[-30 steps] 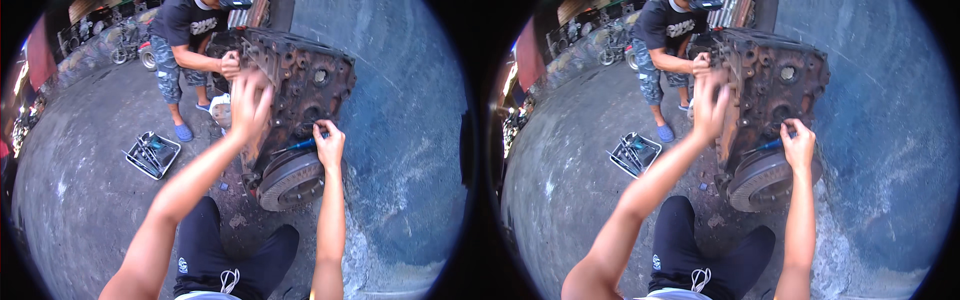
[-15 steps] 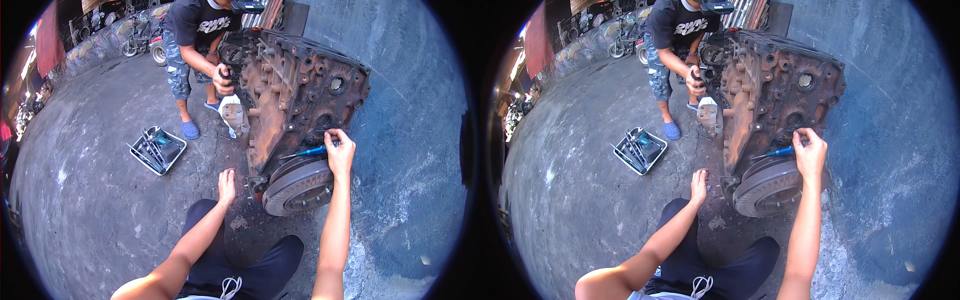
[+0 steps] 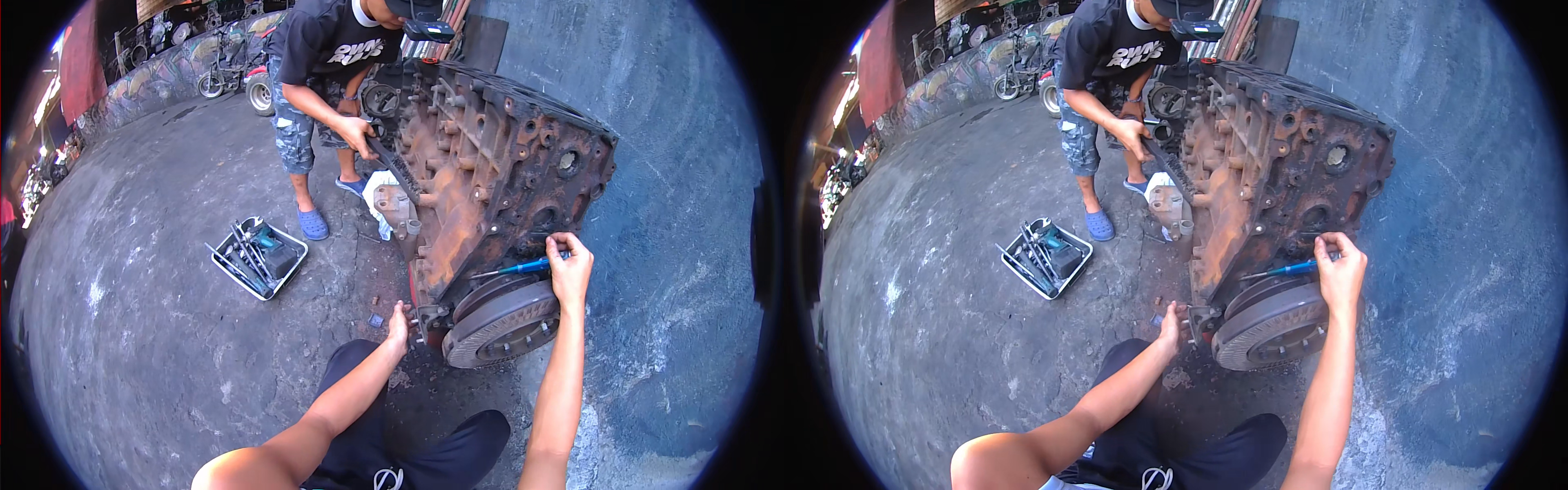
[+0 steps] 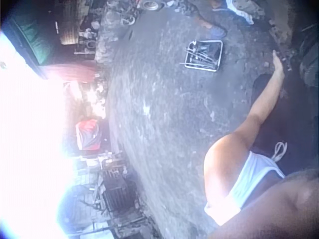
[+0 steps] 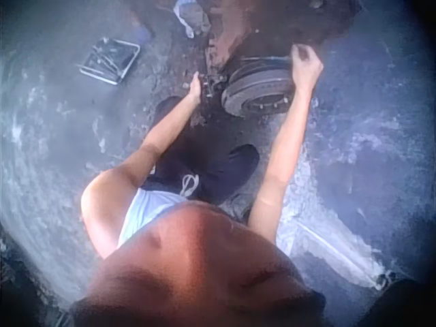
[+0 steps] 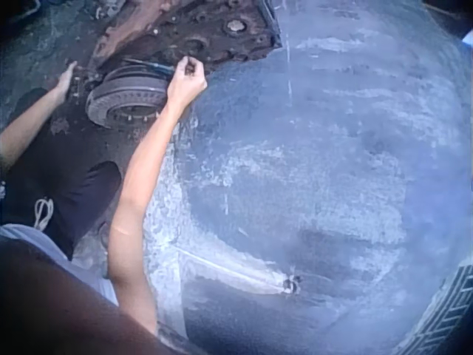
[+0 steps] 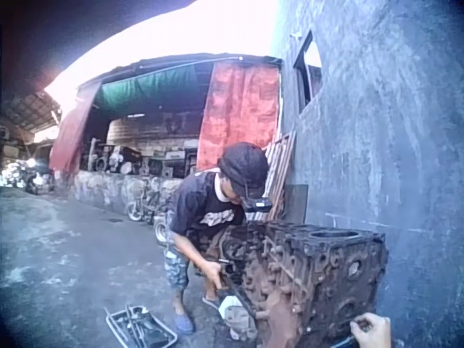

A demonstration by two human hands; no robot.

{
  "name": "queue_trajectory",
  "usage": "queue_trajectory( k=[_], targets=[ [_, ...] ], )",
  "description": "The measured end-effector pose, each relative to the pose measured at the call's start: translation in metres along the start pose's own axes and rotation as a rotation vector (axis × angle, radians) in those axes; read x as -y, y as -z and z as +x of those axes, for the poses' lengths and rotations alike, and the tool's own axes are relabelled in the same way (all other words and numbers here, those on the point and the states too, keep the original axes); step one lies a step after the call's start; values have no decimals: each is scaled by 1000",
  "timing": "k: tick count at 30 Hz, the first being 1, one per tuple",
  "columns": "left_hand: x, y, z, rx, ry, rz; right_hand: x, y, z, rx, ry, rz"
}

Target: Using a screwdriver and working with a partner to remove components from an engine block.

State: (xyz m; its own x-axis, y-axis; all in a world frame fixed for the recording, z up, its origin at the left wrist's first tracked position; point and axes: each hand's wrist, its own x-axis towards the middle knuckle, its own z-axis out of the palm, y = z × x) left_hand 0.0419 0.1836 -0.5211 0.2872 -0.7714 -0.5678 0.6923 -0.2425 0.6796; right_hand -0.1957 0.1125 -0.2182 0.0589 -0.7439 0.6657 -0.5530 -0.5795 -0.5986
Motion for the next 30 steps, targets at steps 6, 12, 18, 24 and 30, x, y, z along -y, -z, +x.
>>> queue_trajectory(
  k=[6, 12, 18, 24, 30],
  targets=[
    [-1, -10, -5, -3, 25, 42, 1, 0, 0, 9, 2, -115],
    [-2, -1, 1, 3, -7, 0, 1, -5, -1, -5, 6, -92],
    [-13, -3, -7, 10, -3, 7, 5, 2, -3, -4, -45, -134],
    [-13, 11, 2, 44, -8, 70, 9, -2, 1, 18, -40, -152],
    [-9, -5, -13, 57, -4, 89, -18, 9, -5, 26, -10, -223]
  ],
)
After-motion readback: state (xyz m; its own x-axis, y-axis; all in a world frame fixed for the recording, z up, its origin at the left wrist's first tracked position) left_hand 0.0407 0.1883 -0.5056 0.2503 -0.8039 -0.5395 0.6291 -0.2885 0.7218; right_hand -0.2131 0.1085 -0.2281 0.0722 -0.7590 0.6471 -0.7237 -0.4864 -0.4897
